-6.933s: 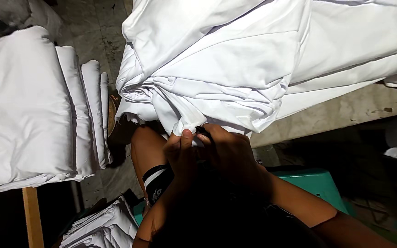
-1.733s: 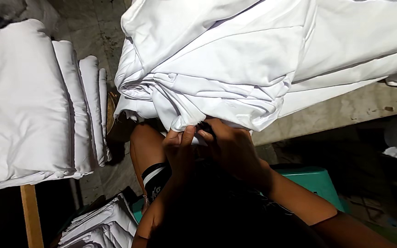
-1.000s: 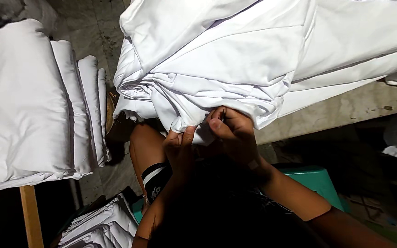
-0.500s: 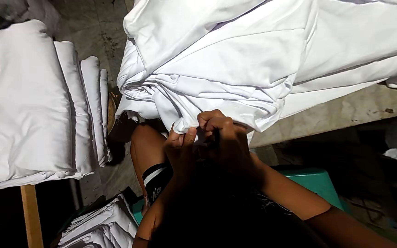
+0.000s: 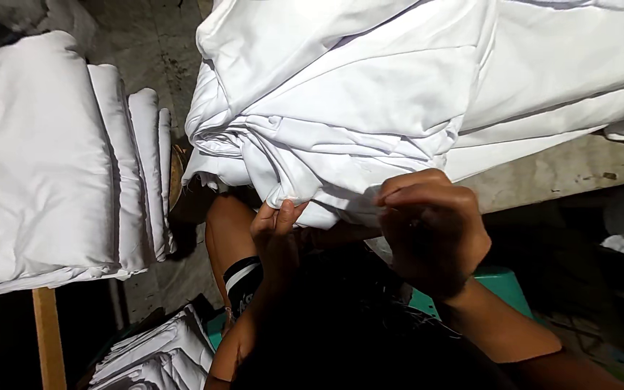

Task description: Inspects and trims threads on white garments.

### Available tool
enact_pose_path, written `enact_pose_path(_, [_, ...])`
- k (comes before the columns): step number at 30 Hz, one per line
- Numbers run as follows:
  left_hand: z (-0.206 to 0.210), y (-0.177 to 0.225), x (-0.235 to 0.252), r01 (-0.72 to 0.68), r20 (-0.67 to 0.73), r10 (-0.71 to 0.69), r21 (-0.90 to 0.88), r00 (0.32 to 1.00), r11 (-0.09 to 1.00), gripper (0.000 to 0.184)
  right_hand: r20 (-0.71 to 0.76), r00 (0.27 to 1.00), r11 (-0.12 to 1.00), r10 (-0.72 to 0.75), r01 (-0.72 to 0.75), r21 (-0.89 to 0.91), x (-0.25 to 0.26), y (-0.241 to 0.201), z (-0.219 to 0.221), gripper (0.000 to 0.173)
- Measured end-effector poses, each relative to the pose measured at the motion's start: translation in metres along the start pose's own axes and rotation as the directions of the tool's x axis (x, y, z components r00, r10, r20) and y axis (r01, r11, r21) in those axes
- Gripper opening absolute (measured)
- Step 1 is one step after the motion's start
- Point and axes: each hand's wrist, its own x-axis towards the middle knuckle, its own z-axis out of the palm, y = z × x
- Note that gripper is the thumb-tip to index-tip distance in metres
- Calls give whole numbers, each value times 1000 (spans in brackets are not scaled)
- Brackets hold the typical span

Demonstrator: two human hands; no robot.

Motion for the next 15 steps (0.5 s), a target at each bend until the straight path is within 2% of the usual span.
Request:
enact_pose_path(4, [1, 2, -1, 22, -17, -22, 9, 1000, 1000, 28, 22, 1000, 1000, -5, 5, -6, 2, 4, 12, 16])
enact_pose_path(11, [1, -3, -1, -78, 7, 77, 165, 997, 983, 24, 64, 998, 986, -20, 30, -165, 12, 10, 47, 13])
enact_pose_path(15, [-1, -2, 0, -75, 10, 74, 201, 997, 977, 23, 102, 994, 974, -41, 63, -217, 14, 13, 53, 11])
